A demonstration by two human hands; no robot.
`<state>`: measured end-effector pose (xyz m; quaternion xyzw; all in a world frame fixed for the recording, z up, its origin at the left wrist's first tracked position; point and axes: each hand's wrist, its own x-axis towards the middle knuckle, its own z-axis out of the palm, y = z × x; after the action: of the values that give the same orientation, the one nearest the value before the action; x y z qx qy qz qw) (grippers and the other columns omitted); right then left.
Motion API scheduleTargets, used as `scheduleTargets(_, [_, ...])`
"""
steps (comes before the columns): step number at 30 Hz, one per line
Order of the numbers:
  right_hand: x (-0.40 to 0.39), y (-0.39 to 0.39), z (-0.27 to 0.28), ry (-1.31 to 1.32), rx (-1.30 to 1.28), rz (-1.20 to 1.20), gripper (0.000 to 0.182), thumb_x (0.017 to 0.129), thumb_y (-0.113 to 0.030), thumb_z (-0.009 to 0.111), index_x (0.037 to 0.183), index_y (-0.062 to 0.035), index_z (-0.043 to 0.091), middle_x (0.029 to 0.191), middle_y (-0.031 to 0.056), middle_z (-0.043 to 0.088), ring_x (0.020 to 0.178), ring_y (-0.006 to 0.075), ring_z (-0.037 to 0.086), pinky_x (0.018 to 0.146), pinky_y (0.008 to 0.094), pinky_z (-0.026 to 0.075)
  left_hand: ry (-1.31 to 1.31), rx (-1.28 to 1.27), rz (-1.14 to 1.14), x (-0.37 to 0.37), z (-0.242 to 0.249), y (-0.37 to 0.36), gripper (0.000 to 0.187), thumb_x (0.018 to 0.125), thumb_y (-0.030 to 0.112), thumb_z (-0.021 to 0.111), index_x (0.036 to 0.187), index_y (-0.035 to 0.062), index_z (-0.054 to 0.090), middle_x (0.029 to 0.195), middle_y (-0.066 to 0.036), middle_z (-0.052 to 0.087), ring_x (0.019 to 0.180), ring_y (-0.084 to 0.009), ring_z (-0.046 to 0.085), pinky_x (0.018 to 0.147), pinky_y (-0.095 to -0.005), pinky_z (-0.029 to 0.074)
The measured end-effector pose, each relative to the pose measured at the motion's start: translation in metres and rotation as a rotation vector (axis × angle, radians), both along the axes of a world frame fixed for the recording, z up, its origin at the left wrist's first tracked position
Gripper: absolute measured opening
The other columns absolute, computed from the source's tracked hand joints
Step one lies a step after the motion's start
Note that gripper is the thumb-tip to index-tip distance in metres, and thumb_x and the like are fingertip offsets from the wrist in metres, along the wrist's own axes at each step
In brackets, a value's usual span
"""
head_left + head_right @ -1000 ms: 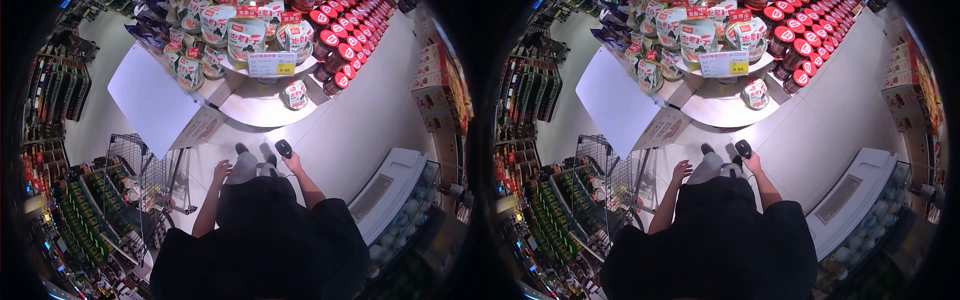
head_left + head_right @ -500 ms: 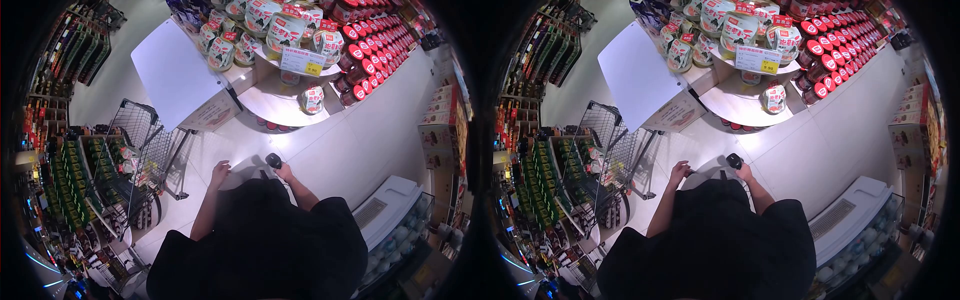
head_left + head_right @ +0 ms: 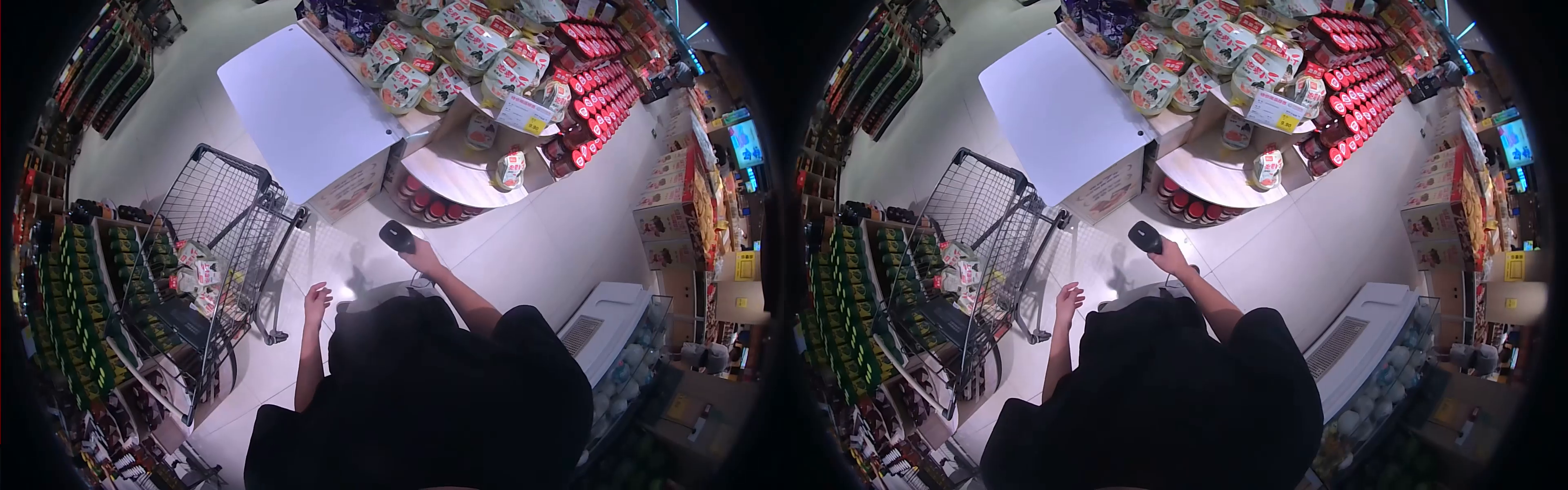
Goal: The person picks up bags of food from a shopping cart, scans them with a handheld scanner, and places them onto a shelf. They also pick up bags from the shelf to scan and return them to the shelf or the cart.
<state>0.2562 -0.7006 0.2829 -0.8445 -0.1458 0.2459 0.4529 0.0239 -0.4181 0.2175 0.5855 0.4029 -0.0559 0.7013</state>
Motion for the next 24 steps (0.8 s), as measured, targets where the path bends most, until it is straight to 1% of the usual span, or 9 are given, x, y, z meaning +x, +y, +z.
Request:
scheduleTargets(4, [-0.034, 0.058, 0.022, 0.029, 0.029, 0.014, 0.040, 0.077, -0.017, 0.073, 0.113, -0.0032, 0.062, 0.097, 0.0144, 0.070, 0.091, 0.0235, 0.067, 0.085, 0.0362, 0.051, 0.095, 0.036, -0.014, -0.045, -0.015, 0.059, 0.035, 0.093, 0.022, 0.055, 0.126, 0.0098, 0.057, 0.106, -0.011, 0.067, 0.087, -0.0201, 0.067, 0.074, -0.0325, 0.053])
scheduleTargets(6, [-0.050, 0.079, 0.040, 0.065, 0.032, 0.002, 0.034, 0.078, -0.013, 0.072, 0.109, -0.0032, 0.064, 0.088, 0.0111, 0.070, 0.081, 0.0167, 0.067, 0.076, 0.0334, 0.053, 0.093, 0.040, 0.030, -0.048, -0.019, 0.080, 0.036, 0.092, 0.022, 0.056, 0.126, 0.0101, 0.057, 0.107, -0.011, 0.066, 0.087, -0.0189, 0.065, 0.075, -0.0322, 0.052])
scheduleTargets(8, [-0.055, 0.096, 0.043, 0.055, 0.041, 0.056, 0.032, 0.078, -0.012, 0.072, 0.107, -0.0022, 0.064, 0.084, 0.0098, 0.069, 0.078, 0.0150, 0.067, 0.072, 0.0322, 0.054, 0.057, 0.027, 0.081, -0.040, -0.014, 0.096, 0.035, 0.093, 0.023, 0.055, 0.126, 0.0097, 0.056, 0.108, -0.010, 0.066, 0.088, -0.0186, 0.065, 0.076, -0.0315, 0.052])
scheduleTargets(12, [-0.050, 0.135, 0.056, 0.089, 0.072, 0.106, 0.031, 0.077, -0.012, 0.073, 0.105, 0.0001, 0.065, 0.089, 0.0115, 0.071, 0.083, 0.0179, 0.067, 0.077, 0.0337, 0.053, 0.028, -0.012, 0.102, -0.010, -0.007, 0.115, 0.032, 0.096, 0.023, 0.052, 0.126, 0.0105, 0.056, 0.109, -0.010, 0.066, 0.090, -0.0190, 0.065, 0.075, -0.0328, 0.053])
scheduleTargets(14, [-0.043, 0.157, 0.052, 0.025, 0.102, 0.132, 0.032, 0.076, -0.010, 0.072, 0.106, 0.0005, 0.064, 0.083, 0.0101, 0.070, 0.075, 0.0151, 0.067, 0.071, 0.0325, 0.054, -0.013, -0.023, 0.105, 0.005, -0.005, 0.121, 0.031, 0.098, 0.023, 0.051, 0.126, 0.0110, 0.056, 0.109, -0.009, 0.066, 0.092, -0.0191, 0.064, 0.076, -0.0334, 0.053])
scheduleTargets(18, [-0.019, 0.216, 0.051, 0.093, 0.174, 0.219, 0.031, 0.076, -0.011, 0.073, 0.103, 0.0011, 0.065, 0.084, 0.0093, 0.070, 0.075, 0.0159, 0.067, 0.071, 0.0329, 0.054, -0.138, -0.042, 0.206, 0.021, 0.026, 0.137, 0.031, 0.100, 0.023, 0.050, 0.128, 0.0103, 0.053, 0.111, -0.009, 0.065, 0.094, -0.0181, 0.064, 0.078, -0.0322, 0.054])
scheduleTargets(20, [-0.001, 0.252, 0.047, 0.126, 0.156, 0.315, 0.032, 0.077, -0.013, 0.075, 0.105, 0.0003, 0.066, 0.087, 0.0107, 0.071, 0.081, 0.0174, 0.067, 0.076, 0.0327, 0.052, -0.149, -0.054, 0.278, 0.022, 0.040, 0.149, 0.031, 0.100, 0.021, 0.050, 0.128, 0.0088, 0.053, 0.110, -0.009, 0.065, 0.094, -0.0181, 0.064, 0.078, -0.0318, 0.054])
scheduleTargets(22, [0.013, 0.291, 0.048, 0.095, 0.176, 0.388, 0.029, 0.078, -0.014, 0.075, 0.101, 0.0005, 0.066, 0.083, 0.0080, 0.070, 0.072, 0.0148, 0.065, 0.068, 0.0307, 0.053, -0.129, -0.010, 0.337, 0.018, 0.053, 0.165, 0.030, 0.100, 0.020, 0.050, 0.127, 0.0076, 0.054, 0.110, -0.010, 0.065, 0.092, -0.0187, 0.065, 0.078, -0.0320, 0.055])
scheduleTargets(24, [0.026, 0.330, 0.044, 0.358, 0.160, 0.388, 0.024, 0.079, -0.015, 0.074, 0.097, 0.0001, 0.066, 0.078, 0.0046, 0.068, 0.063, 0.0111, 0.063, 0.059, 0.0280, 0.052, -0.158, 0.063, 0.388, 0.015, 0.063, 0.185, 0.029, 0.100, 0.021, 0.050, 0.126, 0.0069, 0.054, 0.110, -0.010, 0.065, 0.091, -0.0196, 0.066, 0.078, -0.0327, 0.056])
